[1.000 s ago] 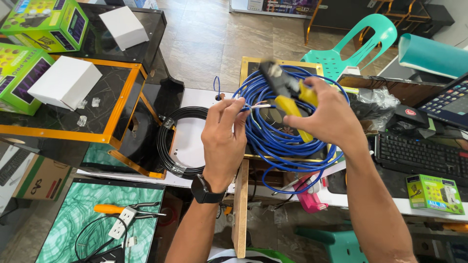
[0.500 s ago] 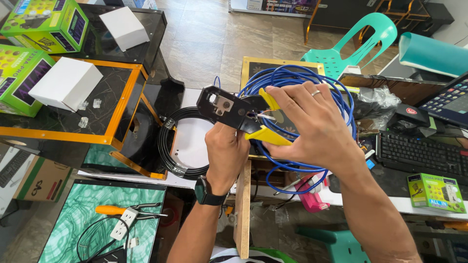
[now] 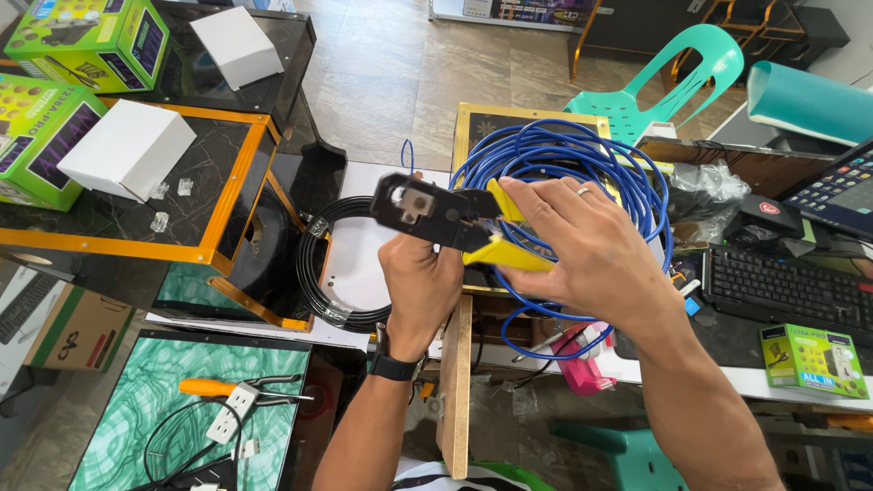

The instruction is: The person strips the jacket from a blue ethernet cable with a yellow-handled crimping tool, untwists and arranges the exposed wire strands, inserts them into an RJ45 connector, crimps the connector onto the cable, and plugs both ends into a green network cable tester to check the connection.

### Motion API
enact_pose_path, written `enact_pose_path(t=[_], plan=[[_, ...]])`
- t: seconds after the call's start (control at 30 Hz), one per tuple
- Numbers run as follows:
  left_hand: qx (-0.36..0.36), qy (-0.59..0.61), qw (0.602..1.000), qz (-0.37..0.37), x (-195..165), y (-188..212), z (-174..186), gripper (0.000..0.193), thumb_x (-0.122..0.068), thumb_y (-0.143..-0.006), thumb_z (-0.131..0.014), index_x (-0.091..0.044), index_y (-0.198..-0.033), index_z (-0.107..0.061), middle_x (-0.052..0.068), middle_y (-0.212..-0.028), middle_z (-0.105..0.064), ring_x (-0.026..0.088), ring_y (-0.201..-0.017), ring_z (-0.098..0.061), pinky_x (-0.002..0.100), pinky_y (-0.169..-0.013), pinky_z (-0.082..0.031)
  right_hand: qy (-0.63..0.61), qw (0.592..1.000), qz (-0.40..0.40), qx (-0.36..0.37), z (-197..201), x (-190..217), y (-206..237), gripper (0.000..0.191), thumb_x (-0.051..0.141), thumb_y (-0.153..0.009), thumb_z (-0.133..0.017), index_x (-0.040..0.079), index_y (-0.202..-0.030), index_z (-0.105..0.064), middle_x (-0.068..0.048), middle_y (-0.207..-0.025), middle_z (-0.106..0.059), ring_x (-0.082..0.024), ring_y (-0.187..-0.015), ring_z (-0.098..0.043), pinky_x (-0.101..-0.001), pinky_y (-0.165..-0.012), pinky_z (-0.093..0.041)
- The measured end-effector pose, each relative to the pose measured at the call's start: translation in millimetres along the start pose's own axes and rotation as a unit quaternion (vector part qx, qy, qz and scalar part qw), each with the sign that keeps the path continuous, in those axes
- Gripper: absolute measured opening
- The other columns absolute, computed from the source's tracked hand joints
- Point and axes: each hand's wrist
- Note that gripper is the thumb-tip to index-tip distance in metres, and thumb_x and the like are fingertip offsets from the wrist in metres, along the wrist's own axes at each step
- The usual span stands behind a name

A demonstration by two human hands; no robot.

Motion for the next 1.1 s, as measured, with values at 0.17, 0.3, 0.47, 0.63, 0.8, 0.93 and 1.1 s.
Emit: enact_pose_path(t=[0.17,0.3,0.47,0.63,0.8,0.93,1.1], plan=[[0.006,-0.014,1.0,-0.007,0,0,2,0.008,0.003,-0.091,-0.071,-0.001,-0.097,-0.073,0.011,-0.075,-0.071,0.016,-0.059,-0.066,0.029,-0.054,-0.046,0.007,1.0,-0.008,0.016,4,4,-1,0.086,0.025,-0.066,-0.089,-0.003,-0.139,-0.054,-0.015,-0.115,-0.065,-0.033,-0.099,-0.063,-0.0457,-0.087,-0.051],[0.005,-0.012,1.0,-0.003,-1,0,1,0.008,0.002,-0.09,-0.073,-0.001,-0.098,-0.074,0.01,-0.075,-0.072,0.014,-0.058,-0.065,0.029,-0.053,-0.045,0.025,0.999,-0.001,0.023,11,4,-1,0.086,0.026,-0.065,-0.089,-0.003,-0.138,-0.054,-0.015,-0.114,-0.065,-0.032,-0.099,-0.063,-0.0455,-0.087,-0.051],[-0.017,0.039,0.999,0.009,-4,3,-2,0.01,0.003,-0.092,-0.071,0.0,-0.101,-0.074,0.01,-0.087,-0.075,0.014,-0.076,-0.074,0.026,-0.067,-0.057,0.012,0.999,-0.014,0.032,11,7,-1,0.085,0.028,-0.067,-0.088,-0.002,-0.139,-0.054,-0.016,-0.115,-0.065,-0.035,-0.101,-0.065,-0.0457,-0.087,-0.051],[-0.024,0.068,0.996,0.061,-5,3,-2,0.008,0.001,-0.093,-0.072,0.002,-0.1,-0.075,0.01,-0.088,-0.076,0.013,-0.077,-0.075,0.025,-0.068,-0.06,-0.009,0.999,-0.035,0.04,5,7,1,0.082,0.028,-0.073,-0.086,-0.002,-0.142,-0.052,-0.02,-0.114,-0.065,-0.038,-0.098,-0.065,-0.0453,-0.085,-0.053],[-0.02,0.064,0.996,0.062,-5,2,2,0.008,0.0,-0.093,-0.073,0.001,-0.101,-0.075,0.01,-0.088,-0.076,0.012,-0.077,-0.074,0.025,-0.067,-0.059,-0.052,0.997,-0.037,0.039,1,5,2,0.079,0.026,-0.077,-0.085,-0.001,-0.143,-0.05,-0.02,-0.113,-0.066,-0.037,-0.094,-0.066,-0.0433,-0.08,-0.054],[-0.017,0.078,0.995,0.054,-4,1,2,0.011,0.0,-0.094,-0.072,0.001,-0.104,-0.074,0.01,-0.091,-0.077,0.012,-0.079,-0.074,0.026,-0.071,-0.061,-0.08,0.993,-0.066,0.054,-2,2,3,0.077,0.025,-0.079,-0.085,0.0,-0.144,-0.051,-0.017,-0.104,-0.068,-0.033,-0.081,-0.066,-0.0409,-0.071,-0.055],[-0.003,0.084,0.996,0.042,-6,-3,3,0.017,0.0,-0.093,-0.074,0.002,-0.11,-0.073,0.01,-0.096,-0.077,0.012,-0.083,-0.074,0.026,-0.072,-0.062,-0.139,0.98,-0.125,0.069,-7,-7,7,0.075,0.024,-0.076,-0.086,0.001,-0.141,-0.055,-0.014,-0.1,-0.071,-0.026,-0.068,-0.065,-0.0356,-0.064,-0.055]])
Point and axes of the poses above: each hand's wrist, its own y-axis away from the middle knuckle, its own z-axis out of the back of the hand, x = y × z
